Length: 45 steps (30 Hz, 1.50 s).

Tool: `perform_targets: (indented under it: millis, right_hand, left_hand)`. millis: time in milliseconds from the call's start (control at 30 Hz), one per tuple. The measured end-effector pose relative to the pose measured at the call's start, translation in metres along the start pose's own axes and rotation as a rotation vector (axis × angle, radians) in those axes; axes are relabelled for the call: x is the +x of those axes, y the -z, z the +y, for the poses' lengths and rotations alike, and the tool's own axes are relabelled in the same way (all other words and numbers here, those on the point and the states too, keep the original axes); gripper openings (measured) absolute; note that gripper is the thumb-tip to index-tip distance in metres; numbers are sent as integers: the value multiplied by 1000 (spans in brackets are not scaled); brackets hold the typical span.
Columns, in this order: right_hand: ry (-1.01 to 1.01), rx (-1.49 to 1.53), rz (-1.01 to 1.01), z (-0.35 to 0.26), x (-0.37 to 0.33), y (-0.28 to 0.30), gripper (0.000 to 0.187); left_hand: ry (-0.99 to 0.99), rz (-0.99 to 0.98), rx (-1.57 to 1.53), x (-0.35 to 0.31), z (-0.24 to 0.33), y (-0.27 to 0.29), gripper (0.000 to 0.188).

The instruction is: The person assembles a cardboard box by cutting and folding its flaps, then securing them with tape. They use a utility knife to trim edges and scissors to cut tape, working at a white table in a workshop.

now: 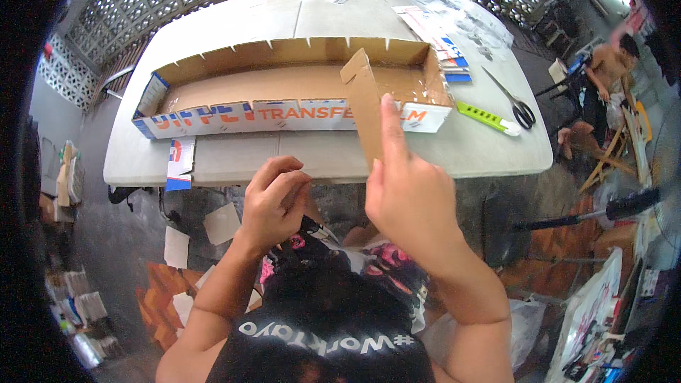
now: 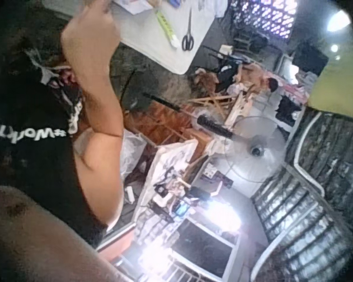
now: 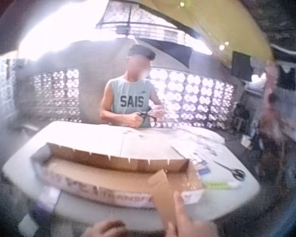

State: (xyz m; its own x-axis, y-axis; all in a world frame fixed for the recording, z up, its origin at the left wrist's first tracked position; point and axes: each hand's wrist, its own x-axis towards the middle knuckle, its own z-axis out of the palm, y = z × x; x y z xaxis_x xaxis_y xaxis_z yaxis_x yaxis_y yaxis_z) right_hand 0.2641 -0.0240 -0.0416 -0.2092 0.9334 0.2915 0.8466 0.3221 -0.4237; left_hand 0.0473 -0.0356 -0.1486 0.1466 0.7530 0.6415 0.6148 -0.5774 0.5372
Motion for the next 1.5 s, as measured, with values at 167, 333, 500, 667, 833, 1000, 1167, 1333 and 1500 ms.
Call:
perform_targets:
  millis: [167, 333, 500, 667, 833, 1000, 1167, 1333, 1500]
  right_hand:
    - [18, 235, 127, -29, 2, 3, 75]
    - [-22, 302, 99, -26, 4, -13, 74]
    - [-94, 381, 146, 15, -9, -26, 75]
    - [-75, 428, 236, 34, -17, -33, 77]
    - [-100, 444, 256, 47, -23, -33, 77]
    - [-136, 533, 240, 55, -28, -32, 77]
    - [-128, 566, 255, 71, -36, -38, 77]
    - [-76, 487, 269, 76, -37, -34, 78]
    - [-68, 535, 105, 94, -41, -17, 64]
  left_hand:
    - [15, 5, 92, 26, -3, 15, 14]
    - [-46, -57, 220, 41, -18, 19, 17]
    - [171, 0, 295, 34, -27, 39, 21]
    - [156, 150, 301, 28, -34, 53, 24]
    - [263, 89, 399, 22, -45, 75, 27]
    - [310, 307, 516, 24, -58, 98, 28]
    - [407, 95, 576, 17, -64, 116, 22]
    - [364, 255, 714, 11, -113, 147, 20]
    - [562, 315, 493, -2, -85, 153, 26]
